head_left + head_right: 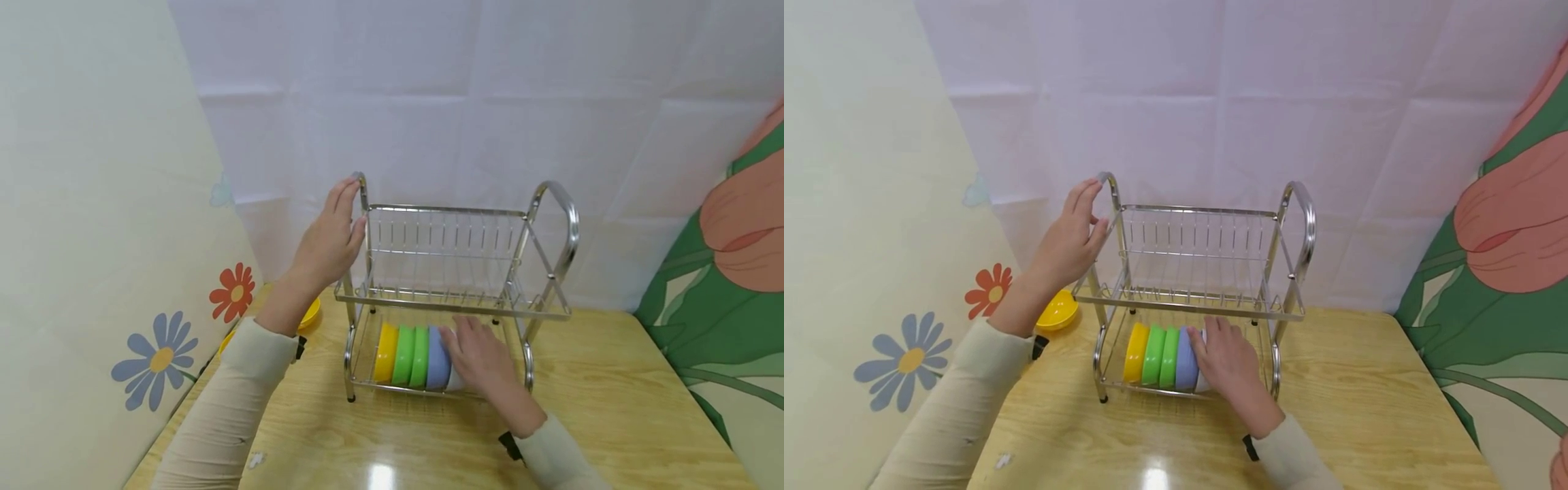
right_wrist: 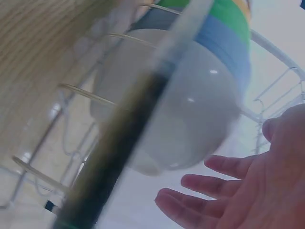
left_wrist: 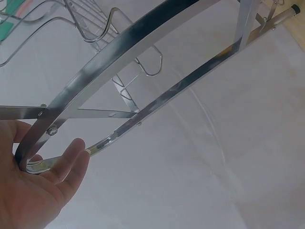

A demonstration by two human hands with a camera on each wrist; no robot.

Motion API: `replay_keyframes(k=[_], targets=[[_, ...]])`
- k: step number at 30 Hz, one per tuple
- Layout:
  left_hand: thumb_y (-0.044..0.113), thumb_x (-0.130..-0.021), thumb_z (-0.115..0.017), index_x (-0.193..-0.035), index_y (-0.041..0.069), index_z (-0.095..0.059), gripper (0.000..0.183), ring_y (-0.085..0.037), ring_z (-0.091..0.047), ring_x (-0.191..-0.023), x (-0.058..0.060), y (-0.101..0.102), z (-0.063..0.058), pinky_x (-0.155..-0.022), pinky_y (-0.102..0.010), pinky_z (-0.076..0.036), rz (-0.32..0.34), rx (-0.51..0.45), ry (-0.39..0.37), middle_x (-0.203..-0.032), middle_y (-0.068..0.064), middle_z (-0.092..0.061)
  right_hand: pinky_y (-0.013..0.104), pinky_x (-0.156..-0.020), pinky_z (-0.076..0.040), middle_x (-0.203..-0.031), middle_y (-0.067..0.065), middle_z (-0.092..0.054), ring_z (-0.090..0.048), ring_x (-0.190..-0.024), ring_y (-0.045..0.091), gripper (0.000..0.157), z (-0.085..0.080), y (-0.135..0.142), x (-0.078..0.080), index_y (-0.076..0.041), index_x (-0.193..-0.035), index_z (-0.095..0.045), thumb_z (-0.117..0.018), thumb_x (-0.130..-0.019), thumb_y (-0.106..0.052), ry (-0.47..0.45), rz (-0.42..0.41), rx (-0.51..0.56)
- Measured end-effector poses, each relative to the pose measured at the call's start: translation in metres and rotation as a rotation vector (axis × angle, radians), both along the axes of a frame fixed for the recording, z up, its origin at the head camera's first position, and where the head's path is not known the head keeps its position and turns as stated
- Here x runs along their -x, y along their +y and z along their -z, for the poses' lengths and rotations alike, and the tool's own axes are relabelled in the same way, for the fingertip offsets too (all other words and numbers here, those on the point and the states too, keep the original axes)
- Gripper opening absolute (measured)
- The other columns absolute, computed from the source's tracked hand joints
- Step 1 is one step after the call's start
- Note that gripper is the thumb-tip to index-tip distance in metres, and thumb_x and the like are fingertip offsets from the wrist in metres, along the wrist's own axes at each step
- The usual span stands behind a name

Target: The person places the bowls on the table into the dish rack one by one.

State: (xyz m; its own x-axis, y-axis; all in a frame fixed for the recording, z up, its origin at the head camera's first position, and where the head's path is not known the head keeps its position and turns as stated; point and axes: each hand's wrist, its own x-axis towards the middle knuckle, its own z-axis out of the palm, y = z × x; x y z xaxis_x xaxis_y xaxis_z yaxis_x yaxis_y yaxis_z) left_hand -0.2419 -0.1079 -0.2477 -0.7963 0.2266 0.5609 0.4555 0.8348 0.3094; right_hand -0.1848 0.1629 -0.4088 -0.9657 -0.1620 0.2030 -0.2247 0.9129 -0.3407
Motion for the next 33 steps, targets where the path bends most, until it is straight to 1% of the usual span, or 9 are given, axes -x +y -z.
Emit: replay_keyframes(k=[6, 9, 12, 16, 21, 24, 27, 30, 33], targets=[[0.025, -0.106, -0.044, -0.159, 0.01, -0.02, 0.06, -0.029, -0.063, -0.105, -0.001, 0.0, 0.0, -0.073, -0.037, -0.057, 0.003, -0.016, -0.005, -0.166, -0.004, -0.019, 0.064, -0.104, -0.044, -0.147, 0.024, -0.049, -0.049, -0.132, 0.045, 0.066, -0.017, 0.003, -0.012, -0.004, -0.147, -0.045, -0.028, -0.106, -0.053, 0.016, -0.039, 0.028], [0.024, -0.105, -0.045, -0.159, 0.01, -0.02, 0.06, -0.029, -0.063, -0.106, -0.002, 0.0, 0.0, -0.074, -0.037, -0.057, 0.008, -0.022, -0.014, -0.167, -0.003, -0.018, 0.065, -0.106, -0.041, -0.151, 0.021, -0.047, -0.046, -0.135, 0.045, 0.068, -0.026, 0.006, -0.021, -0.008, -0.15, -0.043, -0.024, -0.106, -0.056, 0.012, -0.056, 0.03], [0.024, -0.105, -0.044, -0.159, 0.011, -0.019, 0.061, -0.029, -0.063, -0.104, -0.002, 0.0, 0.0, -0.073, -0.037, -0.056, 0.009, -0.021, -0.016, -0.167, -0.003, -0.017, 0.065, -0.106, -0.042, -0.152, 0.018, -0.047, -0.047, -0.135, 0.045, 0.066, -0.035, 0.01, -0.032, -0.011, -0.15, -0.043, -0.024, -0.106, -0.057, 0.027, -0.079, 0.032], [0.022, -0.105, -0.045, -0.159, 0.011, -0.019, 0.061, -0.029, -0.063, -0.105, -0.003, 0.0, 0.0, -0.071, -0.037, -0.056, 0.013, -0.026, -0.019, -0.167, -0.003, -0.017, 0.064, -0.106, -0.042, -0.151, 0.013, -0.05, -0.048, -0.136, 0.041, 0.058, -0.05, 0.014, -0.051, -0.015, -0.149, -0.046, -0.03, -0.107, -0.052, 0.052, -0.122, 0.046], [0.023, -0.105, -0.045, -0.159, 0.012, -0.018, 0.062, -0.029, -0.064, -0.102, -0.003, -0.001, -0.001, -0.063, -0.033, -0.053, 0.014, -0.033, -0.022, -0.167, -0.002, -0.016, 0.065, -0.109, -0.039, -0.151, 0.006, -0.051, -0.048, -0.138, 0.038, 0.051, -0.073, 0.017, -0.08, -0.021, -0.149, -0.047, -0.034, -0.108, -0.047, 0.085, -0.164, 0.056], [0.023, -0.105, -0.045, -0.159, 0.012, -0.018, 0.062, -0.028, -0.063, -0.1, -0.004, -0.001, -0.001, -0.062, -0.032, -0.051, 0.015, -0.035, -0.023, -0.167, -0.002, -0.016, 0.062, -0.107, -0.042, -0.15, 0.001, -0.053, -0.052, -0.136, 0.033, 0.045, -0.087, 0.019, -0.097, -0.026, -0.148, -0.049, -0.038, -0.107, -0.042, 0.142, -0.185, 0.058], [0.024, -0.105, -0.044, -0.159, 0.012, -0.018, 0.062, -0.027, -0.062, -0.096, -0.004, -0.002, 0.0, -0.061, -0.031, -0.051, 0.02, -0.034, -0.022, -0.167, -0.002, -0.016, 0.057, -0.102, -0.049, -0.147, -0.004, -0.056, -0.056, -0.131, 0.024, 0.042, -0.099, 0.021, -0.112, -0.03, -0.146, -0.05, -0.047, -0.106, -0.036, 0.239, -0.207, 0.058], [0.025, -0.105, -0.043, -0.16, 0.012, -0.017, 0.062, -0.026, -0.062, -0.093, -0.005, -0.001, 0.0, -0.06, -0.03, -0.05, 0.022, -0.033, -0.026, -0.167, -0.003, -0.015, 0.047, -0.098, -0.052, -0.145, -0.009, -0.057, -0.056, -0.128, 0.016, 0.046, -0.108, 0.024, -0.124, -0.032, -0.147, -0.05, -0.056, -0.101, -0.028, 0.354, -0.228, 0.049], [0.026, -0.106, -0.042, -0.16, 0.013, -0.016, 0.061, -0.026, -0.061, -0.092, -0.006, -0.001, 0.0, -0.061, -0.03, -0.05, 0.026, -0.032, -0.028, -0.168, -0.003, -0.015, 0.04, -0.098, -0.05, -0.145, -0.009, -0.056, -0.055, -0.128, 0.013, 0.054, -0.115, 0.028, -0.132, -0.032, -0.148, -0.048, -0.063, -0.097, -0.022, 0.436, -0.246, 0.044]])
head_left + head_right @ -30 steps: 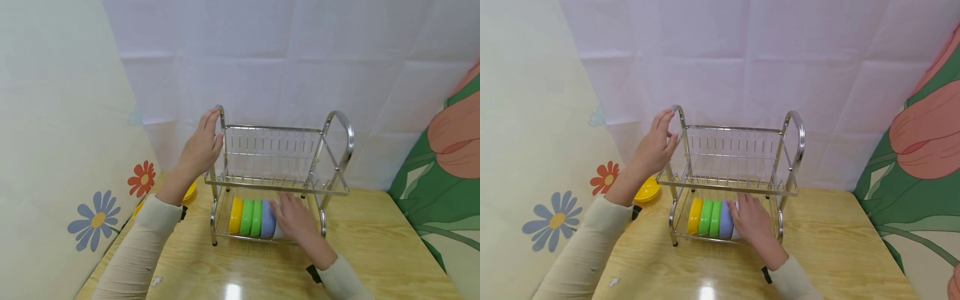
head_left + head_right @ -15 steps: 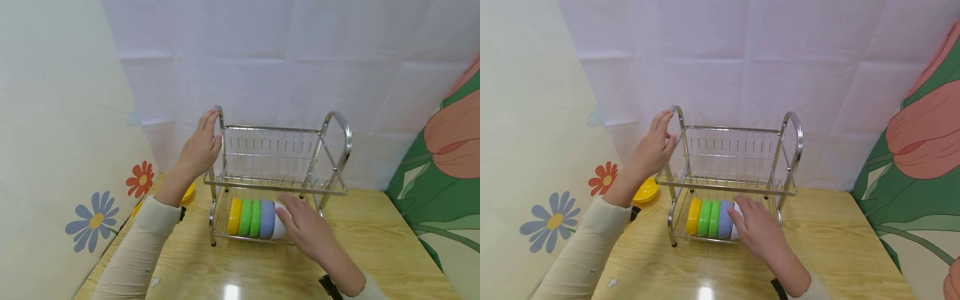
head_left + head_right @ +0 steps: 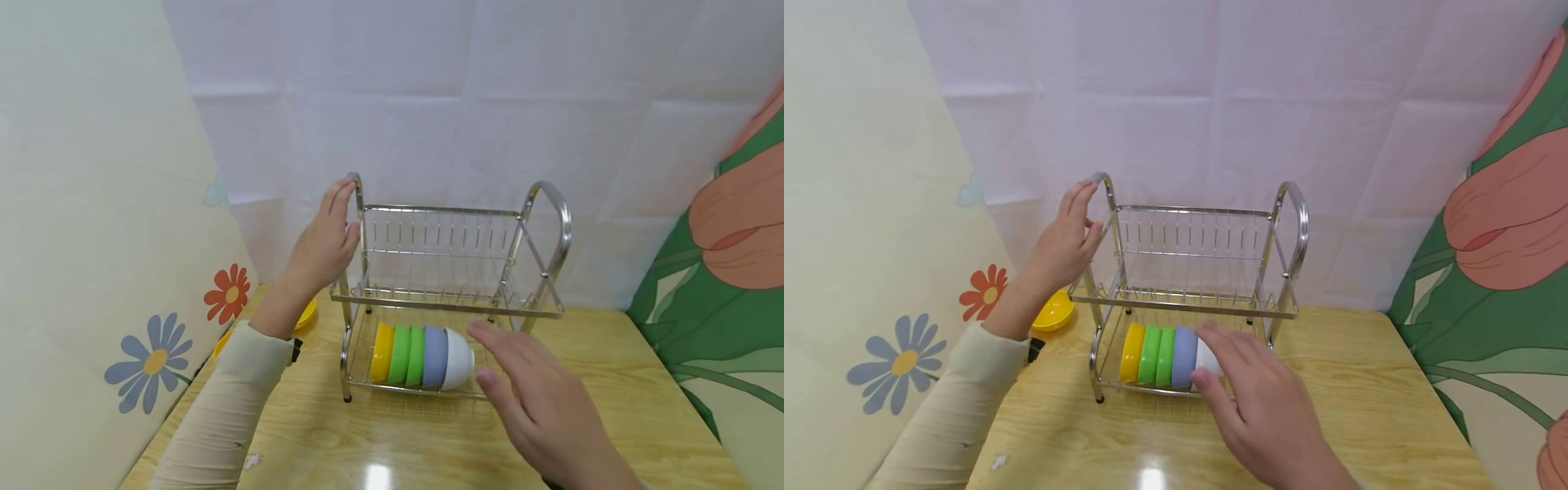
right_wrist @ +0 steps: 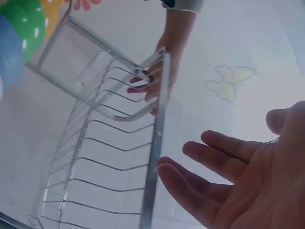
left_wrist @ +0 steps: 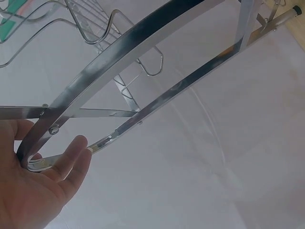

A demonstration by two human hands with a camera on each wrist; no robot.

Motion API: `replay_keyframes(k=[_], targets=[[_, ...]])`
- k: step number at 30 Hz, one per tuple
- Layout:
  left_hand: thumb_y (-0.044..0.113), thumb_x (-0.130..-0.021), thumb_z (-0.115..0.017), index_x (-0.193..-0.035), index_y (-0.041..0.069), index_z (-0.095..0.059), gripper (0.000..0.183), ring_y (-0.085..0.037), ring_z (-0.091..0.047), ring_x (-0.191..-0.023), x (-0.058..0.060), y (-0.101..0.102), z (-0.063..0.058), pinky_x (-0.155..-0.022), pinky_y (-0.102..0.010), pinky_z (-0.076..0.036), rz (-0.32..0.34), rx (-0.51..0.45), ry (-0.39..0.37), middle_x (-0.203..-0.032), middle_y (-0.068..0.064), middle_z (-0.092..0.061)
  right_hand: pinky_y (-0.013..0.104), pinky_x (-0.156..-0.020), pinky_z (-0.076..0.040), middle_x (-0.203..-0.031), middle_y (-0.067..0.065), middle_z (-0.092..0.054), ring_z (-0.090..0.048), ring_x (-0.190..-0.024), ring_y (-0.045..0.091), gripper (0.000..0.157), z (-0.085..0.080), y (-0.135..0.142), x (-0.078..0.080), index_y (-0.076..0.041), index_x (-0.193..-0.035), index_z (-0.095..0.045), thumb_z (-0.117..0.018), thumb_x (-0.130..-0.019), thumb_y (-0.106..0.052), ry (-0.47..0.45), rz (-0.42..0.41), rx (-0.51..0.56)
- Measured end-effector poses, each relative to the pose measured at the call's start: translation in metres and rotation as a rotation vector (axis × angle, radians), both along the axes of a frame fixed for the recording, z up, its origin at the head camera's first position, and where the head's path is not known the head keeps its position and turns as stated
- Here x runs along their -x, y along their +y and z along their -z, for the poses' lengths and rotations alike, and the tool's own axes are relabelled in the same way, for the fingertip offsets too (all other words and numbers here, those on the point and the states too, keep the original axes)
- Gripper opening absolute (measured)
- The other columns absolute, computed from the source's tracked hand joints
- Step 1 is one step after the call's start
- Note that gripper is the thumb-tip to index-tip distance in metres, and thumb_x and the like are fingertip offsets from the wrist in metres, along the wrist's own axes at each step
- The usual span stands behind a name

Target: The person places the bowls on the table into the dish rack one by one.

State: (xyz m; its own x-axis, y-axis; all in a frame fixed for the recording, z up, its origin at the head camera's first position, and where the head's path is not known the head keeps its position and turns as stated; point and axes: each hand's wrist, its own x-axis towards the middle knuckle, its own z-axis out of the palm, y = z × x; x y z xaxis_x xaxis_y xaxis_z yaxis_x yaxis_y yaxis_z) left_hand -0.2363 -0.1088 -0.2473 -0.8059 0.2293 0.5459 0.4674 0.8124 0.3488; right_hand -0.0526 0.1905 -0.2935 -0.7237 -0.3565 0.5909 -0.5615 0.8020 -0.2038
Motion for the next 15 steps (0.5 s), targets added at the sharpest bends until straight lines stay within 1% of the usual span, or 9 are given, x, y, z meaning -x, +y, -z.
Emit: replay_keyframes(k=[2, 5, 8, 10, 12, 15], targets=[[0.027, -0.106, -0.041, -0.16, 0.013, -0.016, 0.061, -0.025, -0.06, -0.091, 0.0, -0.001, 0.0, -0.061, -0.03, -0.05, 0.001, 0.001, 0.001, -0.168, -0.003, -0.014, 0.04, -0.096, -0.05, -0.146, -0.008, -0.056, -0.055, -0.128, 0.013, 0.057, -0.004, 0.001, -0.002, -0.031, -0.149, -0.047, -0.064, -0.096, -0.02, 0.027, -0.004, -0.001], [0.026, -0.106, -0.041, -0.16, 0.012, -0.016, 0.061, -0.025, -0.058, -0.086, 0.0, -0.001, 0.001, -0.061, -0.03, -0.05, 0.005, 0.002, 0.006, -0.167, -0.003, -0.015, 0.04, -0.094, -0.049, -0.147, -0.006, -0.055, -0.054, -0.128, 0.014, 0.056, -0.01, 0.003, -0.002, -0.029, -0.148, -0.048, -0.064, -0.096, -0.019, 0.044, 0.0, 0.006], [0.025, -0.106, -0.041, -0.16, 0.012, -0.016, 0.061, -0.024, -0.057, -0.082, 0.0, -0.002, 0.001, -0.059, -0.03, -0.049, 0.008, 0.004, 0.011, -0.167, -0.003, -0.015, 0.031, -0.101, -0.045, -0.145, -0.004, -0.057, -0.056, -0.127, 0.018, 0.05, -0.014, 0.005, 0.001, -0.025, -0.145, -0.053, -0.063, -0.097, -0.019, 0.077, -0.006, 0.032], [0.025, -0.106, -0.042, -0.159, 0.011, -0.016, 0.061, -0.025, -0.056, -0.082, 0.001, -0.002, 0.002, -0.059, -0.03, -0.049, 0.009, 0.004, 0.012, -0.167, -0.003, -0.015, 0.031, -0.103, -0.043, -0.144, -0.004, -0.058, -0.057, -0.127, 0.02, 0.047, -0.017, 0.007, 0.003, -0.025, -0.144, -0.055, -0.062, -0.098, -0.019, 0.096, -0.001, 0.053], [0.023, -0.105, -0.042, -0.159, 0.011, -0.017, 0.061, -0.026, -0.056, -0.082, 0.001, -0.001, 0.002, -0.059, -0.031, -0.049, 0.011, 0.002, 0.011, -0.167, -0.002, -0.015, 0.033, -0.103, -0.044, -0.143, -0.003, -0.059, -0.058, -0.127, 0.023, 0.045, -0.02, 0.01, 0.005, -0.023, -0.143, -0.056, -0.06, -0.099, -0.02, 0.121, 0.0, 0.073], [0.023, -0.105, -0.042, -0.159, 0.011, -0.017, 0.061, -0.026, -0.055, -0.081, 0.001, -0.001, 0.002, -0.059, -0.031, -0.049, 0.01, 0.003, 0.01, -0.167, -0.002, -0.015, 0.043, -0.093, -0.047, -0.144, -0.002, -0.058, -0.059, -0.126, 0.026, 0.043, -0.027, 0.016, 0.01, -0.023, -0.142, -0.057, -0.06, -0.099, -0.02, 0.144, 0.017, 0.085]])
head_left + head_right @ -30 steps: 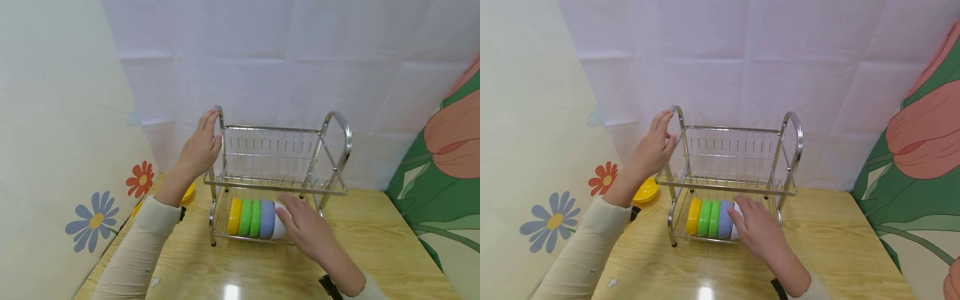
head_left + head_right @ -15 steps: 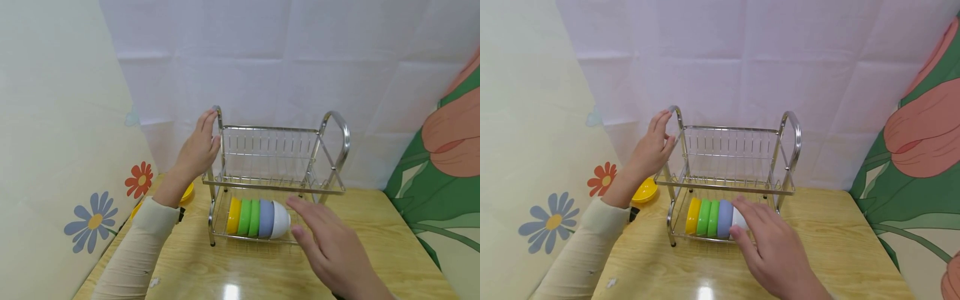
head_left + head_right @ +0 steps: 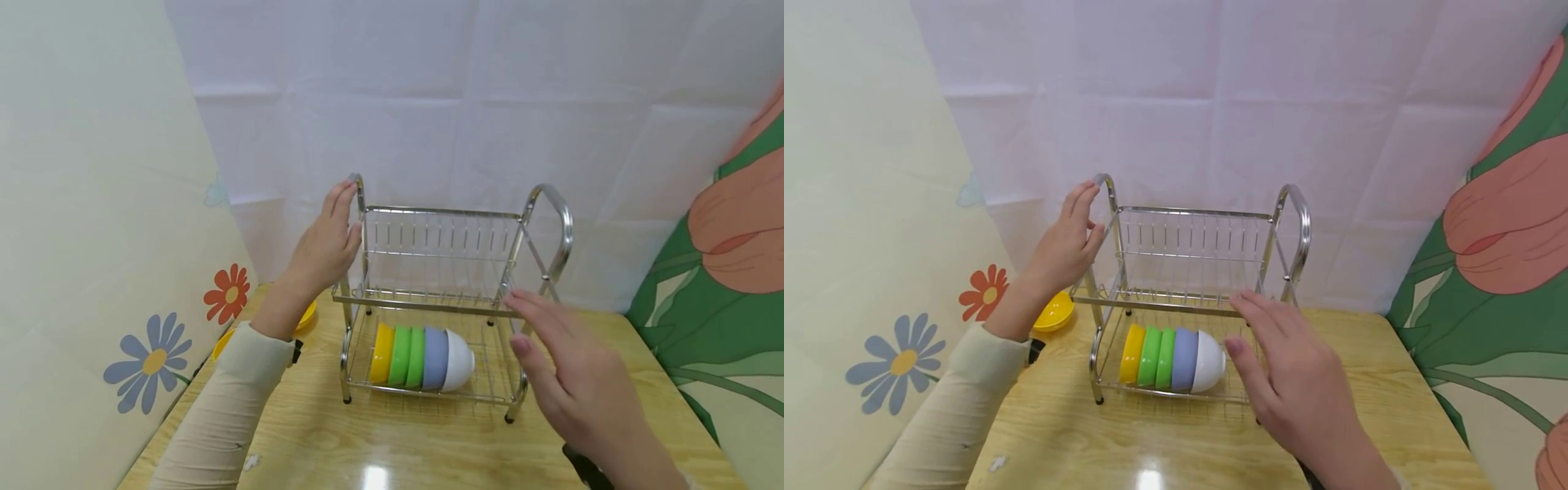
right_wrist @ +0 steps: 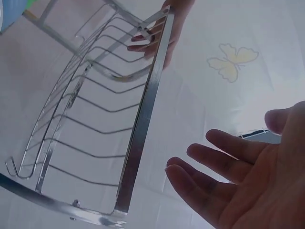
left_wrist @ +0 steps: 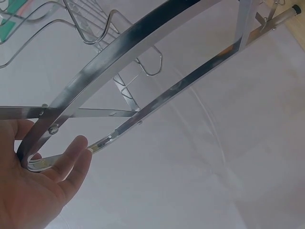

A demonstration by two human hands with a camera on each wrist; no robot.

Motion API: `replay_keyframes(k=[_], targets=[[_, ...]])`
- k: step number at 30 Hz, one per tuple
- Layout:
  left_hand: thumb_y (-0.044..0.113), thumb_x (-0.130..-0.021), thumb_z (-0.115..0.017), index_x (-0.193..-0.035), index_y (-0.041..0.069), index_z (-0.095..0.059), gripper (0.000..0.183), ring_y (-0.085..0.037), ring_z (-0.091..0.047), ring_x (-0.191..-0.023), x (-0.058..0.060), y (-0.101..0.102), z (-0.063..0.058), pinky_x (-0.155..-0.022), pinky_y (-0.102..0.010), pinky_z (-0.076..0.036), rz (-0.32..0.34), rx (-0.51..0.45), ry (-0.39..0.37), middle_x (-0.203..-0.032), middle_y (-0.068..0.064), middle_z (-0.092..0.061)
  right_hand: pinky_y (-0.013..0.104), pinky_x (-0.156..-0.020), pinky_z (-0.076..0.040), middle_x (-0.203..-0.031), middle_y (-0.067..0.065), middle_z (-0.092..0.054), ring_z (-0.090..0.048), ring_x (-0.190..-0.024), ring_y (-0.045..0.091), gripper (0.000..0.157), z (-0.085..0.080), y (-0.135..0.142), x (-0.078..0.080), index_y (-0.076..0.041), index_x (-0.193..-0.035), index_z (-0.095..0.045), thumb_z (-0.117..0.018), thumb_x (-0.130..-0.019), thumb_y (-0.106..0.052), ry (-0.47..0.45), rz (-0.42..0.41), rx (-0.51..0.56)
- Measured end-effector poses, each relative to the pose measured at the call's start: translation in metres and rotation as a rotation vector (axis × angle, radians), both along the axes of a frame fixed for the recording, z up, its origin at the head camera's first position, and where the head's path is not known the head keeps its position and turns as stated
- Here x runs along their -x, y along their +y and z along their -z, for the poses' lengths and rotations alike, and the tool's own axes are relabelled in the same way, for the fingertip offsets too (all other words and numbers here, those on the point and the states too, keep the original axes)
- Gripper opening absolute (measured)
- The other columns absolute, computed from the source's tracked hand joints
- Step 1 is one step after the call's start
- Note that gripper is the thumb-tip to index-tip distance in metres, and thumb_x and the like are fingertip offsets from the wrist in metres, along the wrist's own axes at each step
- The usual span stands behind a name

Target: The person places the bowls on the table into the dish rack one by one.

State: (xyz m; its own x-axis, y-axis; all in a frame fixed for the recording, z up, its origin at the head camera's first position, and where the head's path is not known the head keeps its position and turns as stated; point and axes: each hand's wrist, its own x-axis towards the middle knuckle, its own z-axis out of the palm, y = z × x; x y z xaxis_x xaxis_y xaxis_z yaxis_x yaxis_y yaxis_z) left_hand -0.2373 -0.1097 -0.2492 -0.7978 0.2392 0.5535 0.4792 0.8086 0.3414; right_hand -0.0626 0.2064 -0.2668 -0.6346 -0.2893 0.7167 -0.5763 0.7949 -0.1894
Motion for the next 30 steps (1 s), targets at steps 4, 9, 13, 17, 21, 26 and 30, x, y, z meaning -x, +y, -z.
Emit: replay_keyframes(k=[4, 9, 13, 17, 21, 26, 30], targets=[[0.023, -0.105, -0.042, -0.159, 0.012, -0.017, 0.061, -0.025, -0.052, -0.076, 0.0, 0.001, 0.0, -0.057, -0.03, -0.048, -0.003, 0.005, 0.003, -0.167, -0.002, -0.015, 0.048, -0.088, -0.048, -0.146, 0.003, -0.056, -0.058, -0.125, 0.032, 0.043, -0.01, 0.011, 0.01, -0.018, -0.14, -0.059, -0.063, -0.098, -0.022, 0.004, 0.022, -0.007], [0.023, -0.105, -0.044, -0.159, 0.012, -0.017, 0.061, -0.024, -0.051, -0.071, 0.0, 0.002, 0.001, -0.056, -0.03, -0.047, -0.013, 0.013, 0.008, -0.167, -0.001, -0.016, 0.058, -0.083, -0.051, -0.147, 0.01, -0.054, -0.056, -0.126, 0.037, 0.043, -0.018, 0.023, 0.027, -0.011, -0.137, -0.061, -0.065, -0.097, -0.026, 0.024, 0.046, -0.037], [0.022, -0.104, -0.044, -0.159, 0.012, -0.017, 0.061, -0.025, -0.052, -0.074, 0.001, 0.003, 0.001, -0.057, -0.03, -0.047, -0.014, 0.018, 0.01, -0.167, -0.001, -0.016, 0.057, -0.083, -0.05, -0.149, 0.012, -0.052, -0.052, -0.129, 0.038, 0.042, -0.023, 0.032, 0.04, -0.008, -0.134, -0.063, -0.066, -0.096, -0.027, 0.066, 0.036, -0.048], [0.022, -0.105, -0.043, -0.159, 0.012, -0.016, 0.062, -0.027, -0.054, -0.076, 0.002, 0.004, 0.002, -0.057, -0.031, -0.048, -0.008, 0.02, 0.013, -0.167, -0.003, -0.016, 0.059, -0.086, -0.05, -0.15, 0.013, -0.051, -0.051, -0.131, 0.04, 0.043, -0.027, 0.041, 0.055, -0.006, -0.133, -0.062, -0.067, -0.096, -0.025, 0.096, 0.019, -0.047], [0.022, -0.105, -0.043, -0.159, 0.011, -0.016, 0.062, -0.029, -0.057, -0.084, 0.003, 0.005, 0.003, -0.058, -0.032, -0.05, -0.001, 0.023, 0.024, -0.167, -0.005, -0.017, 0.061, -0.099, -0.045, -0.149, 0.017, -0.05, -0.048, -0.133, 0.042, 0.045, -0.03, 0.052, 0.072, -0.002, -0.136, -0.059, -0.065, -0.097, -0.026, 0.111, -0.013, -0.042], [0.021, -0.104, -0.044, -0.159, 0.011, -0.016, 0.062, -0.033, -0.06, -0.093, 0.004, 0.007, 0.003, -0.062, -0.035, -0.053, -0.001, 0.025, 0.019, -0.167, -0.003, -0.016, 0.062, -0.104, -0.04, -0.149, 0.021, -0.049, -0.044, -0.133, 0.045, 0.047, -0.031, 0.065, 0.095, 0.0, -0.138, -0.056, -0.061, -0.099, -0.027, 0.123, -0.03, -0.045], [0.02, -0.104, -0.045, -0.159, 0.011, -0.016, 0.062, -0.034, -0.06, -0.099, 0.005, 0.008, 0.004, -0.065, -0.036, -0.054, -0.002, 0.03, 0.019, -0.167, -0.003, -0.016, 0.065, -0.102, -0.039, -0.147, 0.023, -0.049, -0.044, -0.132, 0.047, 0.048, -0.03, 0.074, 0.114, 0.001, -0.137, -0.056, -0.06, -0.1, -0.029, 0.142, -0.027, -0.046]])
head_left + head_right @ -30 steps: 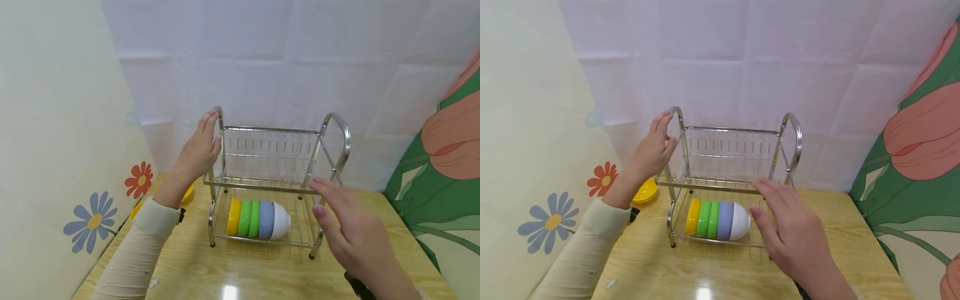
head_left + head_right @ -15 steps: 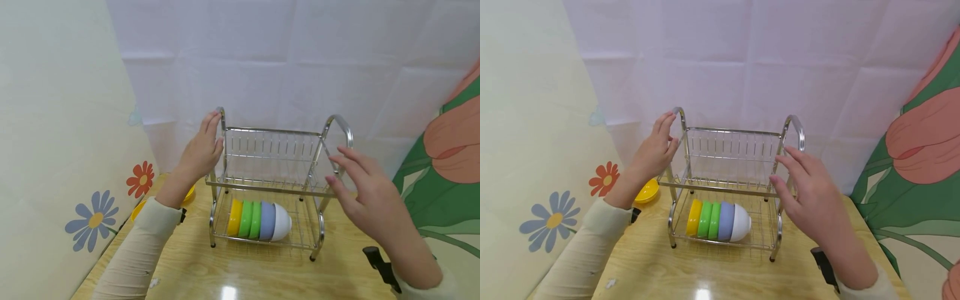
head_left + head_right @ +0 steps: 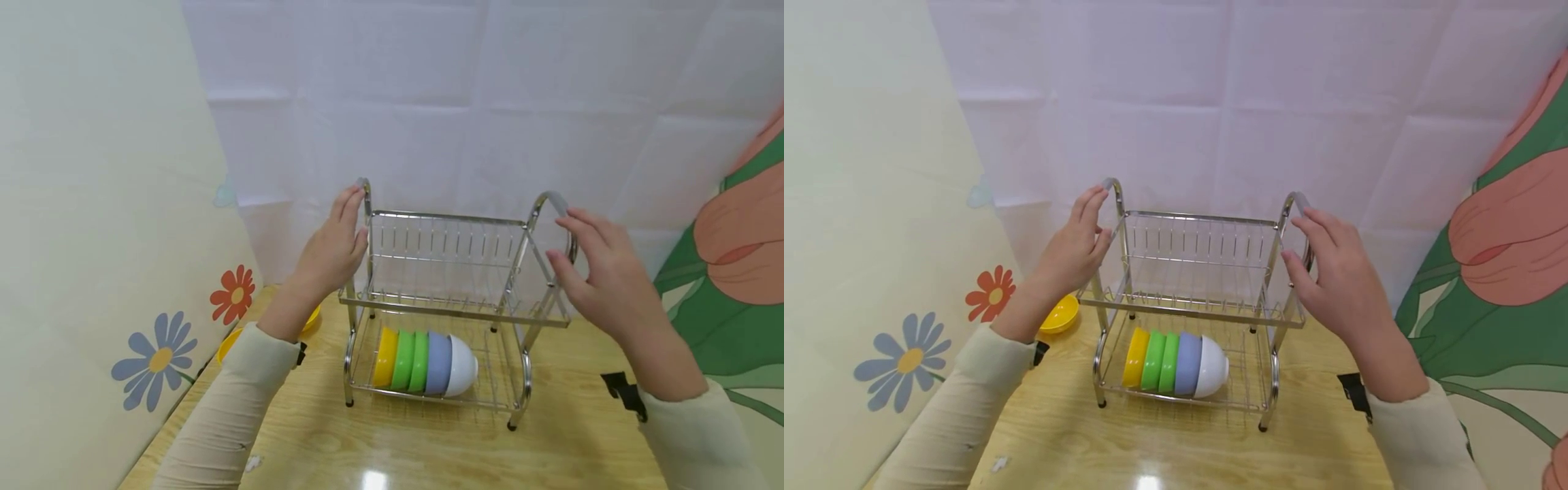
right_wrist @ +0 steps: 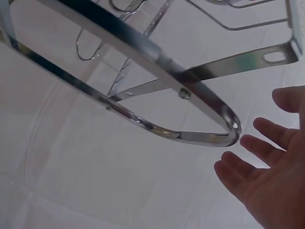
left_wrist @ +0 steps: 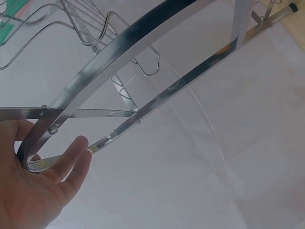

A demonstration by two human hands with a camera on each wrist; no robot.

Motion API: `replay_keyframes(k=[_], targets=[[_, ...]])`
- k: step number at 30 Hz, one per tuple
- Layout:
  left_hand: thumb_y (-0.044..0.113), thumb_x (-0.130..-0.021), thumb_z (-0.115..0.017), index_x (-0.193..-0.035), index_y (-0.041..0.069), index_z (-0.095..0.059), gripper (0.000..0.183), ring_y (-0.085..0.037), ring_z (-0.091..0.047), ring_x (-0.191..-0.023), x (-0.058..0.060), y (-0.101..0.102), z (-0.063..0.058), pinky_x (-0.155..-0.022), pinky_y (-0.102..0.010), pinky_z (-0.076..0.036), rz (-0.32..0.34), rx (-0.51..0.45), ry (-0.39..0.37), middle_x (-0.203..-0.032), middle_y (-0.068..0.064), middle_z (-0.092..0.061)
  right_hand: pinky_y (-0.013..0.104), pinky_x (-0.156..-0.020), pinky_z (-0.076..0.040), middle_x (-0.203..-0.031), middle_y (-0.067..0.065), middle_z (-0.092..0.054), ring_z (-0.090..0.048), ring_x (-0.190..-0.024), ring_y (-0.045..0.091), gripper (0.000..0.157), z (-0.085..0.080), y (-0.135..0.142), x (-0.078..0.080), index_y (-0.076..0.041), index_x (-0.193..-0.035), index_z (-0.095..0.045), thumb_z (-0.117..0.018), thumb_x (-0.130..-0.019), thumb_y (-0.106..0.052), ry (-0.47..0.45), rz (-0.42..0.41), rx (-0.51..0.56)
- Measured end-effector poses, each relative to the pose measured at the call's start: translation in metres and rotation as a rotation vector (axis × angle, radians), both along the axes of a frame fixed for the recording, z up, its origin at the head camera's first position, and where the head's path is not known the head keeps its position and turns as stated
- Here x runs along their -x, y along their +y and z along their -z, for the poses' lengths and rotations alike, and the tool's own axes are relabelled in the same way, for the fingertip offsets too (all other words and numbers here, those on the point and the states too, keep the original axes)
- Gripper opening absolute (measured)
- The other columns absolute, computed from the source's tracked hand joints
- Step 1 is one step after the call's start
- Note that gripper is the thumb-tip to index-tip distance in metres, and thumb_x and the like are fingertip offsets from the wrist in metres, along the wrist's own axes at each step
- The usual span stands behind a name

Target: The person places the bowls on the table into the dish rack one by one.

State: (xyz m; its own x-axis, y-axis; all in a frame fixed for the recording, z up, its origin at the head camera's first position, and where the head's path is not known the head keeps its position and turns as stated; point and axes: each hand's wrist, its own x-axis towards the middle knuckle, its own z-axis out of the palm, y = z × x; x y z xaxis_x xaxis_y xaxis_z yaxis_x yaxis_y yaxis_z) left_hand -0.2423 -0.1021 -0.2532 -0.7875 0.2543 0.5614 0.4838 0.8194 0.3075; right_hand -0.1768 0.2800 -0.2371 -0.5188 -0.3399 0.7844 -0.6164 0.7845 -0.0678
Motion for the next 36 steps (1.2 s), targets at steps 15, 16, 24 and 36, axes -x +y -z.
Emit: replay_keyframes(k=[15, 16, 24, 36], targets=[[0.02, -0.104, -0.045, -0.158, 0.011, -0.018, 0.062, -0.034, -0.06, -0.099, 0.002, -0.002, 0.0, -0.063, -0.036, -0.053, 0.002, -0.001, 0.015, -0.166, -0.004, -0.018, 0.065, -0.104, -0.038, -0.153, 0.023, -0.042, -0.042, -0.133, 0.047, 0.048, 0.004, 0.007, 0.038, 0.001, -0.142, -0.051, -0.06, -0.1, -0.02, -0.083, 0.021, 0.018], [0.021, -0.104, -0.044, -0.159, 0.011, -0.017, 0.061, -0.033, -0.06, -0.098, 0.001, -0.002, -0.001, -0.062, -0.035, -0.053, 0.002, -0.002, 0.012, -0.166, -0.004, -0.017, 0.065, -0.103, -0.039, -0.153, 0.022, -0.042, -0.043, -0.131, 0.047, 0.049, 0.004, 0.006, 0.039, 0.001, -0.142, -0.05, -0.06, -0.1, -0.02, -0.087, 0.019, 0.026], [0.024, -0.106, -0.043, -0.159, 0.013, -0.016, 0.061, -0.029, -0.061, -0.089, -0.002, -0.007, -0.001, -0.063, -0.034, -0.052, 0.012, -0.022, -0.013, -0.168, -0.001, -0.014, 0.06, -0.097, -0.044, -0.15, 0.022, -0.046, -0.05, -0.124, 0.045, 0.045, 0.011, 0.001, 0.053, 0.003, -0.138, -0.053, -0.062, -0.096, -0.012, -0.026, -0.01, 0.089], [0.023, -0.106, -0.043, -0.16, 0.015, -0.015, 0.061, -0.03, -0.064, -0.112, -0.006, -0.015, -0.001, -0.075, -0.04, -0.059, 0.074, -0.05, -0.018, -0.168, 0.0, -0.013, 0.023, -0.105, -0.045, -0.143, 0.011, -0.058, -0.059, -0.121, 0.035, 0.033, 0.024, -0.011, 0.058, -0.003, -0.126, -0.064, -0.056, -0.095, -0.004, 0.085, -0.014, 0.296]])
